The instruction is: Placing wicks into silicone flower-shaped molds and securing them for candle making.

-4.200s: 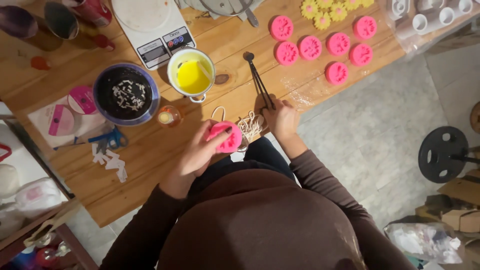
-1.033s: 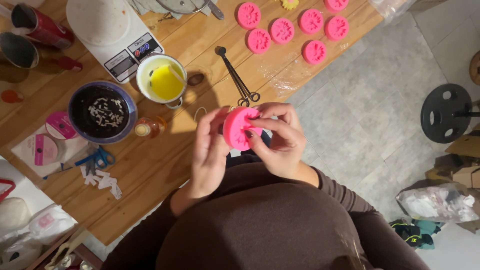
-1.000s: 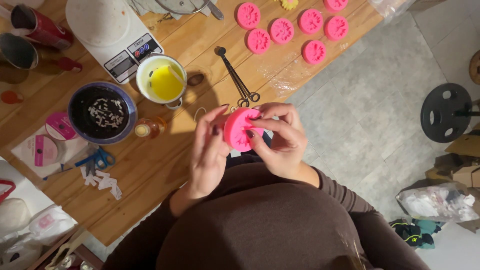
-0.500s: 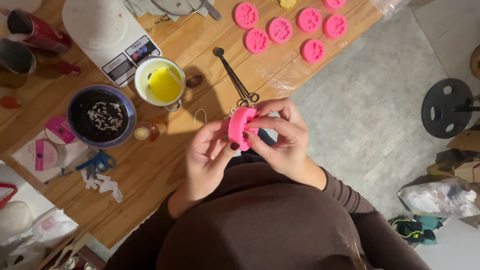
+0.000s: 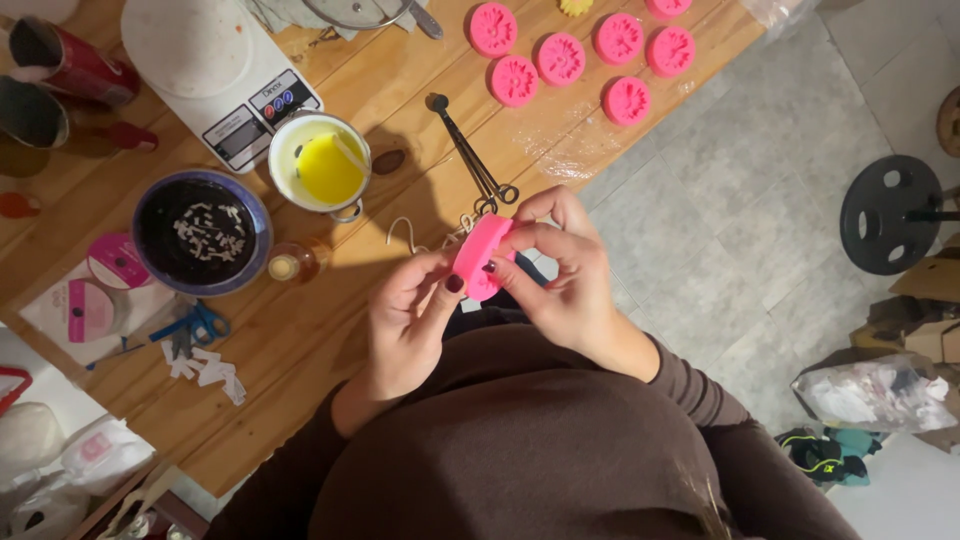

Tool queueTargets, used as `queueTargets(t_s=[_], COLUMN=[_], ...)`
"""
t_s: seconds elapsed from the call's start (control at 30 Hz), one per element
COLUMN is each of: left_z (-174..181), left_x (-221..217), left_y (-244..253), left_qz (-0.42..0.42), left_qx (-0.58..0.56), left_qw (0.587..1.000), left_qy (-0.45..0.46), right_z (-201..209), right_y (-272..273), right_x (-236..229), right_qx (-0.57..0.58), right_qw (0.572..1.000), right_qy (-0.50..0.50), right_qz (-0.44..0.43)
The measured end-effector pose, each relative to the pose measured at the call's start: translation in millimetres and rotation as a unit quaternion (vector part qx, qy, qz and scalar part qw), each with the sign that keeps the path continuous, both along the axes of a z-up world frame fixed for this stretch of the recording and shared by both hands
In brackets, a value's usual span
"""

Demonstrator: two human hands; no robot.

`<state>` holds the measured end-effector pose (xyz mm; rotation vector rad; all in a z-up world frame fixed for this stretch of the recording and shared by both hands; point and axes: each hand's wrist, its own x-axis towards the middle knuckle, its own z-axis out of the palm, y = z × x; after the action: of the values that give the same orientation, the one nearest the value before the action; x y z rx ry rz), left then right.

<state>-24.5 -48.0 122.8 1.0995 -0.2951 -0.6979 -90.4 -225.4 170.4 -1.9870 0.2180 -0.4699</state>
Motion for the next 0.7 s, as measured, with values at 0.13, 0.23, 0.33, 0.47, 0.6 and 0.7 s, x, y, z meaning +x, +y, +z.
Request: queueTargets(t_s=[0.13, 0.23, 0.33, 0.47, 0.6, 0.7], left_z=[-2.7, -6.4, -12.1, -13.8, -10.2, -8.7], left_x=[-0.4, -1.4, -1.5, 0.1, 0.4, 2.4], left_y=[0.1, -0.8, -2.9, -6.4, -8.8, -8.9], left_qz=[-0.001, 0.006, 0.013, 0.033, 0.035, 0.030], left_qx=[0.003, 0.009, 0.003, -0.105, -0.129, -0.113], left_qw=[1.000, 1.000, 0.998, 0.983, 0.975, 0.977], left_qy=[0.013, 0.024, 0.055, 0.145, 0.180, 0.176], right_z=[4.6, 2.8, 3.9, 8.2, 8.0, 8.7], right_y=[5.3, 9.1, 7.4, -0.9, -6.3, -9.1], right_x=[1.7, 1.6, 1.1, -2.2, -4.7, -2.9], right_qx=[-0.013, -0.042, -0.057, -0.012, 0.000, -0.053], right_qw=[1.000, 0.999, 0.998, 0.999, 1.000, 0.998], right_qy=[0.008, 0.003, -0.005, 0.013, 0.021, -0.007], right_qz=[0.012, 0.019, 0.023, 0.037, 0.023, 0.028])
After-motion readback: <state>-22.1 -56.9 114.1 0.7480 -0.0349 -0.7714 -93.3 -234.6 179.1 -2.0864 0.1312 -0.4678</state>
